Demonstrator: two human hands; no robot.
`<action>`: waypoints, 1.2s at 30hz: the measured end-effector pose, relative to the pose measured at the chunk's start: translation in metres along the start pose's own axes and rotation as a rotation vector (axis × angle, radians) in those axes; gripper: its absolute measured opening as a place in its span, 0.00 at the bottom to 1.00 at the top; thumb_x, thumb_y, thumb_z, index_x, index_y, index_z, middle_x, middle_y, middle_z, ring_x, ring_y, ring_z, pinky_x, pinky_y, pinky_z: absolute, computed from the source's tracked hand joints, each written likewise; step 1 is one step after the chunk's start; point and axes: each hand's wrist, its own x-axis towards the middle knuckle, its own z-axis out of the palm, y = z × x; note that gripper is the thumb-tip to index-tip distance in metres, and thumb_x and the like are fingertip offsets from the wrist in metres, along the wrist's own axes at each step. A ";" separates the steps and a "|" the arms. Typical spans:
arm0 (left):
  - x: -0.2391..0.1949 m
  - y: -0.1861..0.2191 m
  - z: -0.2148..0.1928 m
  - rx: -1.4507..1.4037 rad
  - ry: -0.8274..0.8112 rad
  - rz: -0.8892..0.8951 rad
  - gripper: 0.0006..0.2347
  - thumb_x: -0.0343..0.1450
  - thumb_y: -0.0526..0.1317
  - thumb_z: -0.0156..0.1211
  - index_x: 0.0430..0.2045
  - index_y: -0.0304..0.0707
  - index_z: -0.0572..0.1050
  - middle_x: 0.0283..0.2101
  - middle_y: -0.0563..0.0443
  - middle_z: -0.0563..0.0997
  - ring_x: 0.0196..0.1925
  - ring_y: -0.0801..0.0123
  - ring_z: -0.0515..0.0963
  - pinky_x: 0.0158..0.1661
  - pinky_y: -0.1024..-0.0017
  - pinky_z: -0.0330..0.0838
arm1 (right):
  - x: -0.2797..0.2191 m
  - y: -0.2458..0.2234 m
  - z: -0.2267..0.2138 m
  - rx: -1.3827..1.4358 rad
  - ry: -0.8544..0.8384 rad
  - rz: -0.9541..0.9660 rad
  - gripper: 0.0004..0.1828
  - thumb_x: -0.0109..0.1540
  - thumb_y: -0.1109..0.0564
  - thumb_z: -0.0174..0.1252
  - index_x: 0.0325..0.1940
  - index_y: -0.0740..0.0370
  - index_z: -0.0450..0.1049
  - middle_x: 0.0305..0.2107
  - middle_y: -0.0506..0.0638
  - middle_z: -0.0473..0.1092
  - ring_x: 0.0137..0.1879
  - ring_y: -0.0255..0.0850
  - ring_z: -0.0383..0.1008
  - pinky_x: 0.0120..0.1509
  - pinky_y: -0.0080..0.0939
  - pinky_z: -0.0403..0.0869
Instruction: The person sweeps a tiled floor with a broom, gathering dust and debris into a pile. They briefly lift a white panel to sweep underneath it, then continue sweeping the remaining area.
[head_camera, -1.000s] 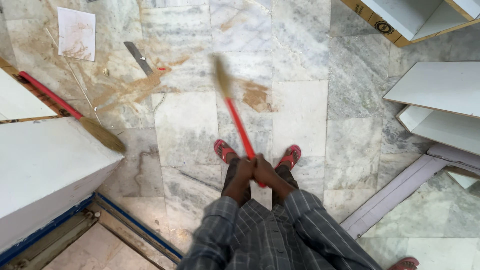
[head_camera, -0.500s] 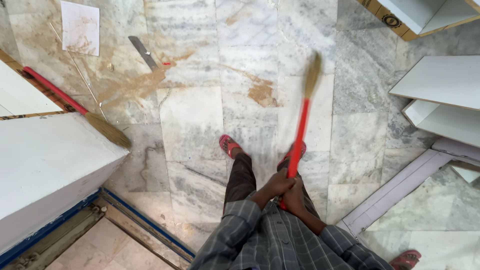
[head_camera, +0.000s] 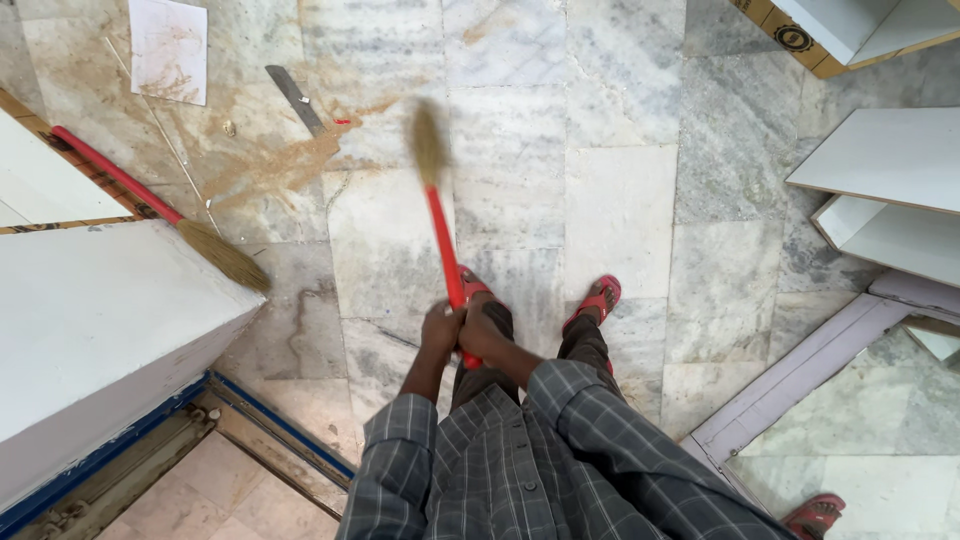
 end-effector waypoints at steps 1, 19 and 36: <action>0.003 0.016 -0.003 -0.036 0.048 -0.006 0.22 0.69 0.42 0.65 0.56 0.29 0.74 0.44 0.33 0.84 0.38 0.62 0.83 0.35 0.66 0.77 | -0.004 -0.021 -0.006 0.038 -0.012 -0.004 0.34 0.62 0.63 0.55 0.70 0.60 0.50 0.28 0.59 0.72 0.25 0.41 0.74 0.22 0.42 0.71; -0.010 -0.014 0.044 -0.557 -0.501 -0.175 0.25 0.67 0.36 0.58 0.62 0.36 0.67 0.43 0.41 0.79 0.42 0.62 0.80 0.39 0.64 0.77 | -0.010 0.060 -0.006 0.571 0.096 0.284 0.11 0.64 0.62 0.52 0.50 0.66 0.68 0.34 0.57 0.75 0.30 0.43 0.79 0.29 0.46 0.79; 0.053 0.182 -0.105 -0.362 0.135 0.310 0.30 0.67 0.36 0.58 0.69 0.40 0.62 0.42 0.39 0.83 0.31 0.69 0.82 0.29 0.71 0.77 | 0.050 -0.187 0.015 0.383 -0.047 -0.215 0.32 0.63 0.63 0.48 0.72 0.54 0.52 0.28 0.54 0.69 0.22 0.37 0.67 0.21 0.40 0.67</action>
